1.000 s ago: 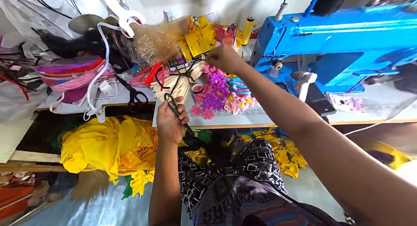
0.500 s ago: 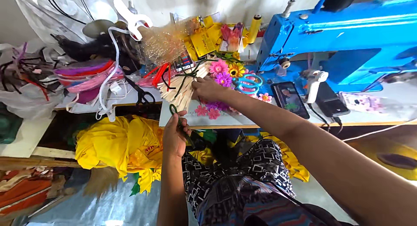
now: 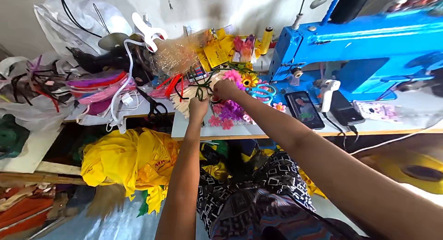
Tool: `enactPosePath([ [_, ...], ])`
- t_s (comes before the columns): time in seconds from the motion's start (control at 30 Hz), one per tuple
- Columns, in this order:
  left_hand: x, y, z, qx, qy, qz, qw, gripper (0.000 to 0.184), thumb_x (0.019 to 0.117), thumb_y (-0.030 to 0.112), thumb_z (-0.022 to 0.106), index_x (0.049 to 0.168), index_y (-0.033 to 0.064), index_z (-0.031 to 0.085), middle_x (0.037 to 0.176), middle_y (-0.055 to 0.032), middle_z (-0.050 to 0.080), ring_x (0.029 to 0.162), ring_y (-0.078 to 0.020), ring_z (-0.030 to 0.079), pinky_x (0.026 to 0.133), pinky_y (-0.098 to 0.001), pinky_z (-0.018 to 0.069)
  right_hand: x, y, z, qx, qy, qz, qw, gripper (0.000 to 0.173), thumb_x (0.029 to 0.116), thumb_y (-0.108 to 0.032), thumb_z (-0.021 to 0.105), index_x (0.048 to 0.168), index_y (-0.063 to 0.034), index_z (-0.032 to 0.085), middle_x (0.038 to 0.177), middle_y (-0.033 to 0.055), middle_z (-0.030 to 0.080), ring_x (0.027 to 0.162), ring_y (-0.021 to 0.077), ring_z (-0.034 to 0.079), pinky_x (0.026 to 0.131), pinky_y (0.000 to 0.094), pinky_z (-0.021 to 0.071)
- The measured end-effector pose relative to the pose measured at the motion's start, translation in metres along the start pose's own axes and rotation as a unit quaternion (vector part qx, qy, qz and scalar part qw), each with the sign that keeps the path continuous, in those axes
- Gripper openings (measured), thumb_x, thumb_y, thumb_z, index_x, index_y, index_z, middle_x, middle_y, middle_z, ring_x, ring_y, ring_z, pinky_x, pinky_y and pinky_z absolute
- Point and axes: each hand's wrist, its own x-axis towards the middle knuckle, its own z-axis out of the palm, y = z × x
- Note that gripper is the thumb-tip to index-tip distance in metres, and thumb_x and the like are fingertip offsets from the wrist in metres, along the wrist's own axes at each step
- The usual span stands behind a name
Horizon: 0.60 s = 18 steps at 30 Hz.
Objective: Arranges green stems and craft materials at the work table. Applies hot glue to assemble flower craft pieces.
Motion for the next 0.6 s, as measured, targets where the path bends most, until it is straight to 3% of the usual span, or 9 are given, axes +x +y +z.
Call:
enactPosePath([
  [0.07, 0.012, 0.007, 0.008, 0.018, 0.011, -0.017, 1.000, 0.037, 0.0993, 0.028, 0.065, 0.105, -0.0088, 0.065, 0.099, -0.0248, 0.066, 0.092, -0.0358, 0.065, 0.084, -0.0560, 0.0503, -0.003, 0.002, -0.001, 0.023, 0.025, 0.002, 0.999, 0.035, 0.1036, -0.027, 0.058, 0.119, 0.0019, 0.070, 0.127, 0.0284, 0.065, 0.130, 0.0503, 0.052, 0.104, 0.0731, 0.0371],
  [0.17, 0.026, 0.005, 0.015, 0.014, 0.014, -0.014, 1.000, 0.035, 0.0976, 0.025, 0.066, 0.109, -0.0085, 0.065, 0.105, -0.0261, 0.066, 0.099, -0.0381, 0.065, 0.088, -0.0574, 0.0502, -0.008, 0.009, 0.000, 0.136, 0.065, -0.045, 0.987, 0.032, 0.1041, -0.025, 0.057, 0.110, 0.0026, 0.073, 0.111, 0.0246, 0.071, 0.110, 0.0422, 0.066, 0.097, 0.0653, 0.0472],
  [0.2, 0.028, 0.004, 0.015, 0.009, 0.004, -0.003, 1.000, 0.035, 0.0979, 0.024, 0.066, 0.112, -0.0084, 0.065, 0.107, -0.0262, 0.066, 0.100, -0.0383, 0.065, 0.089, -0.0578, 0.0499, -0.010, 0.010, 0.000, 0.197, 0.065, -0.064, 0.976, 0.034, 0.1051, -0.026, 0.057, 0.112, 0.0033, 0.072, 0.110, 0.0233, 0.071, 0.107, 0.0385, 0.067, 0.097, 0.0613, 0.0483],
  [0.27, 0.026, 0.005, 0.015, -0.005, -0.018, 0.013, 1.000, 0.034, 0.0988, 0.022, 0.066, 0.113, -0.0083, 0.064, 0.104, -0.0249, 0.065, 0.093, -0.0353, 0.063, 0.085, -0.0555, 0.0495, -0.013, 0.006, -0.002, 0.316, 0.044, -0.074, 0.945, 0.036, 0.1057, -0.029, 0.058, 0.122, 0.0012, 0.069, 0.114, 0.0190, 0.071, 0.103, 0.0281, 0.067, 0.096, 0.0491, 0.0513],
  [0.3, 0.023, 0.007, 0.015, -0.012, -0.025, 0.016, 0.999, 0.033, 0.0986, 0.022, 0.066, 0.113, -0.0079, 0.064, 0.101, -0.0234, 0.065, 0.088, -0.0326, 0.061, 0.081, -0.0531, 0.0495, -0.012, 0.005, -0.001, 0.361, 0.035, -0.073, 0.929, 0.035, 0.1050, -0.029, 0.060, 0.123, -0.0001, 0.069, 0.111, 0.0160, 0.070, 0.095, 0.0217, 0.066, 0.089, 0.0421, 0.0529],
  [0.43, 0.015, 0.009, 0.012, -0.068, -0.048, 0.001, 0.997, 0.026, 0.0967, 0.016, 0.067, 0.114, -0.0019, 0.063, 0.087, -0.0084, 0.059, 0.066, -0.0127, 0.052, 0.062, -0.0311, 0.0475, -0.012, 0.002, -0.004, 0.435, 0.060, -0.053, 0.897, 0.024, 0.1023, -0.021, 0.063, 0.110, 0.0012, 0.070, 0.092, 0.0077, 0.065, 0.069, 0.0094, 0.052, 0.066, 0.0295, 0.0471],
  [0.53, 0.015, 0.007, 0.006, -0.130, -0.075, -0.045, 0.988, 0.033, 0.1011, 0.017, 0.060, 0.127, -0.0040, 0.056, 0.094, -0.0093, 0.059, 0.072, -0.0125, 0.057, 0.068, -0.0296, 0.0526, -0.015, 0.010, -0.012, 0.485, 0.081, -0.023, 0.870, 0.023, 0.1039, -0.019, 0.060, 0.113, -0.0001, 0.068, 0.090, 0.0048, 0.064, 0.061, 0.0057, 0.049, 0.056, 0.0234, 0.0428],
  [0.6, 0.019, 0.007, 0.003, -0.152, -0.074, -0.073, 0.983, 0.031, 0.1019, 0.021, 0.057, 0.122, -0.0013, 0.059, 0.098, -0.0093, 0.062, 0.077, -0.0137, 0.060, 0.072, -0.0311, 0.0538, -0.019, 0.015, -0.018, 0.537, 0.094, 0.004, 0.838, 0.022, 0.1041, -0.020, 0.060, 0.114, -0.0015, 0.067, 0.089, 0.0032, 0.063, 0.063, 0.0056, 0.051, 0.057, 0.0221, 0.0449],
])
